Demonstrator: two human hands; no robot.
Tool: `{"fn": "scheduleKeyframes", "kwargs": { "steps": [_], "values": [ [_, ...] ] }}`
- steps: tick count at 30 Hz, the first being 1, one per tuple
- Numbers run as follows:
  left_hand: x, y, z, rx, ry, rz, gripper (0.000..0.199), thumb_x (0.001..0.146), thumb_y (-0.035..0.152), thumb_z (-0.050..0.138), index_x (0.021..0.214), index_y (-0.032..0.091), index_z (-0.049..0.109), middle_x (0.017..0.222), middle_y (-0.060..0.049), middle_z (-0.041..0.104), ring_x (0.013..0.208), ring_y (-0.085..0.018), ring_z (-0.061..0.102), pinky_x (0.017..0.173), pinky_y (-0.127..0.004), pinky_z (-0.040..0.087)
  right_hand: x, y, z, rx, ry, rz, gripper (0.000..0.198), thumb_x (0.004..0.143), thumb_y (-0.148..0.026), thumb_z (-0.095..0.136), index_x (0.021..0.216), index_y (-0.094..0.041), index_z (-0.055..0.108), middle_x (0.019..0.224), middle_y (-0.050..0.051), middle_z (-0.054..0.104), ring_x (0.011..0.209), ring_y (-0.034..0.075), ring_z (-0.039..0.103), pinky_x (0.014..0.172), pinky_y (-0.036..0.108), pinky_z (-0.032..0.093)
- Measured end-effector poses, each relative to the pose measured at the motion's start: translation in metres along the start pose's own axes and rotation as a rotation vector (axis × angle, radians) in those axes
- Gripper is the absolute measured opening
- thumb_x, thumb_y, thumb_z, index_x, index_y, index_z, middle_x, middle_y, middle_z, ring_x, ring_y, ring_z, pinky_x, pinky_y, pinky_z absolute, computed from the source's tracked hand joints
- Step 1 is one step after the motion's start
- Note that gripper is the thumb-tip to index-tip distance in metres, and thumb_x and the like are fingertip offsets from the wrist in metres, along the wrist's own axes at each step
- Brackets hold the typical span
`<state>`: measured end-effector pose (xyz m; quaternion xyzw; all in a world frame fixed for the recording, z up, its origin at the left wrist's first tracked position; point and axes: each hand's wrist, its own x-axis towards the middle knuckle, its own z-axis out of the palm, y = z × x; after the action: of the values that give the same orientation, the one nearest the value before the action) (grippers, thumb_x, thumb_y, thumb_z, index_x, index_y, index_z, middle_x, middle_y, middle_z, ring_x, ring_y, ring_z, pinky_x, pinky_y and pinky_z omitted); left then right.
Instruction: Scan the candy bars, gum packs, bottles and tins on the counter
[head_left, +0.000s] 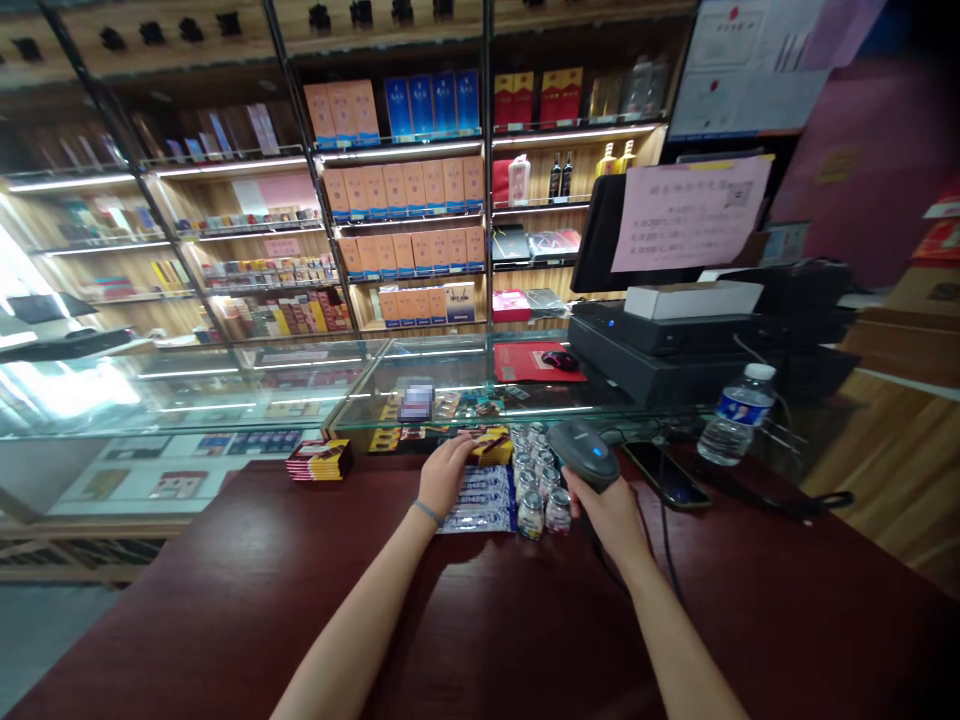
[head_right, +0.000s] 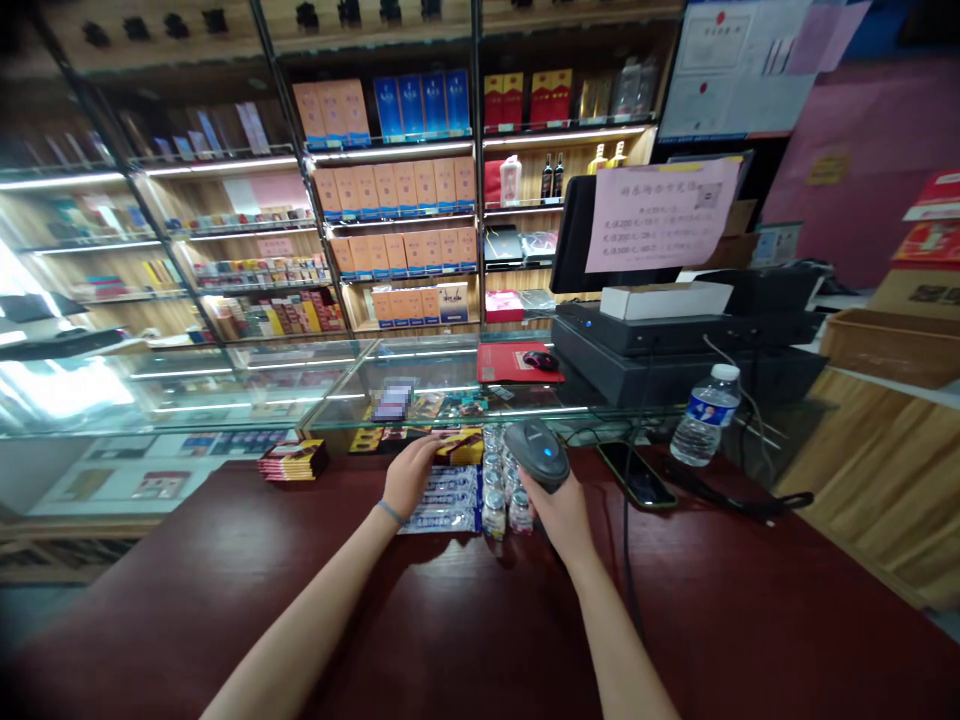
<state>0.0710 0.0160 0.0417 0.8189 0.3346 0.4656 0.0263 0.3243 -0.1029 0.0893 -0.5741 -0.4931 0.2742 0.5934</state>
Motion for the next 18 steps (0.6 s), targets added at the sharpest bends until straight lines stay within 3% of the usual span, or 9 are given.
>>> {"fn": "scheduleKeyframes", "kwargs": {
  "steps": [3,6,10,14,18],
  "values": [
    [-0.017,-0.007,-0.020,-0.133,0.167,-0.131,0.026,0.095,0.017,0.052,0.115,0.025,0.068,0.116,-0.009,0.069,0.111,-0.022,0.065,0.098,-0.036,0.052,-0.001,-0.001,0.003,-0.011,0.020,-0.011,0.032,0.076,-0.049,0.071,0.066,-0.023,0.056,0.048,-0.002,0.057,0.042,0.016,0.054,0.047,0.028,0.044],
    [-0.033,-0.015,-0.034,-0.315,0.318,-0.357,0.018,0.093,0.026,0.061,0.110,0.023,0.067,0.104,-0.007,0.070,0.099,-0.021,0.068,0.092,-0.034,0.053,-0.004,-0.006,0.005,-0.044,0.028,-0.027,0.030,0.075,-0.049,0.071,0.067,-0.023,0.057,0.049,-0.001,0.059,0.044,0.016,0.055,0.048,0.028,0.045],
    [-0.050,-0.027,-0.043,-0.664,0.530,-0.666,0.026,0.084,0.034,0.074,0.103,0.021,0.062,0.097,-0.004,0.070,0.090,-0.018,0.069,0.083,-0.029,0.055,-0.009,-0.006,0.009,-0.060,-0.036,-0.075,0.029,0.079,-0.046,0.069,0.065,-0.024,0.056,0.047,-0.002,0.058,0.045,0.016,0.055,0.051,0.029,0.047],
    [-0.061,-0.037,-0.046,-1.039,0.706,-0.882,0.033,0.078,0.029,0.079,0.102,0.022,0.058,0.104,-0.003,0.070,0.092,-0.016,0.070,0.082,-0.029,0.056,-0.016,0.000,0.020,-0.024,-0.106,-0.056,0.029,0.081,-0.046,0.069,0.068,-0.024,0.058,0.048,-0.002,0.058,0.045,0.016,0.054,0.051,0.029,0.047],
    [-0.067,-0.043,-0.045,-1.236,0.810,-0.995,0.029,0.080,0.018,0.076,0.101,0.023,0.057,0.103,-0.003,0.071,0.091,-0.013,0.071,0.088,-0.031,0.056,-0.029,0.004,0.041,-0.005,-0.154,-0.018,0.026,0.080,-0.048,0.071,0.079,-0.023,0.062,0.048,-0.004,0.057,0.040,0.015,0.051,0.046,0.029,0.046]
  ]
}}
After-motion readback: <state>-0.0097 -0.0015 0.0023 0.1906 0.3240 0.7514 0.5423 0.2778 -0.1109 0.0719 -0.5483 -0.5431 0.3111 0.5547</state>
